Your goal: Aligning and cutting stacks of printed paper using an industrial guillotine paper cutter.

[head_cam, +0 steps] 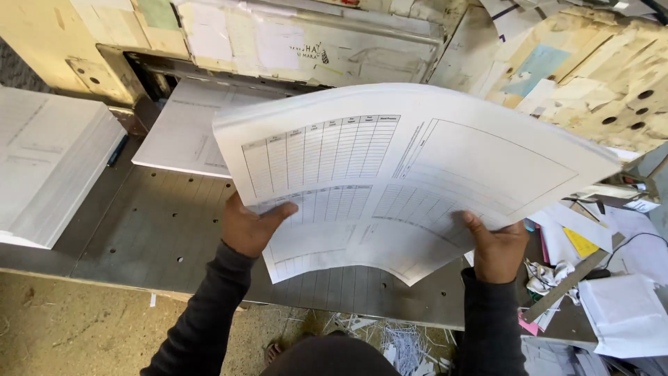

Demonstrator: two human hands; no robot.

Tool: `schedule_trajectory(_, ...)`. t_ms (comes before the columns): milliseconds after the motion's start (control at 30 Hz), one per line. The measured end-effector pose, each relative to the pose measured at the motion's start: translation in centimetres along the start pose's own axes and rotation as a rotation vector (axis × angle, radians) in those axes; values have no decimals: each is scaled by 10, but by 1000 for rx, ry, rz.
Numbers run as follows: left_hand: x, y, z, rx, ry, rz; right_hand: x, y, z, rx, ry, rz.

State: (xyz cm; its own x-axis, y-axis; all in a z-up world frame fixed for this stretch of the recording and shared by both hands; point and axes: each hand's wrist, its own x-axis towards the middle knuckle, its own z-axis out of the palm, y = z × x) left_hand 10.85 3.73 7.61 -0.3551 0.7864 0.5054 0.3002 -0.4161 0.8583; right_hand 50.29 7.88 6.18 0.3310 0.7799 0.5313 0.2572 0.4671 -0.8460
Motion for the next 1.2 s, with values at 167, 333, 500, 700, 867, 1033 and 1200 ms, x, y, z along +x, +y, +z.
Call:
schedule_trajectory(167,-9,-17,7,-26,9,-133,-9,34,0,66,6,28)
schedule_trajectory(333,4,24,4,-54,-4,-214,-1,-19,11,11,46,-25)
schedule_trajectory(500,-21,-67,0,145,-236,-203,-32,39,2,-290,-45,84)
schedule_trajectory(700,-37,-52,-30,276,-299,-166,0,3,31,-303,64,12)
schedule_trajectory(867,-129,-96,-71,512,-583,-798,63,-66,72,-568,-302,-283)
schedule_trajectory(1033,-232,-109,-29,-201,-6,-996,64,-38,203,-716,-823,-735)
schedule_trajectory(1200,-302,-141,-3,-565,295,-1312,-36,69,308,-947,-1267,-450)
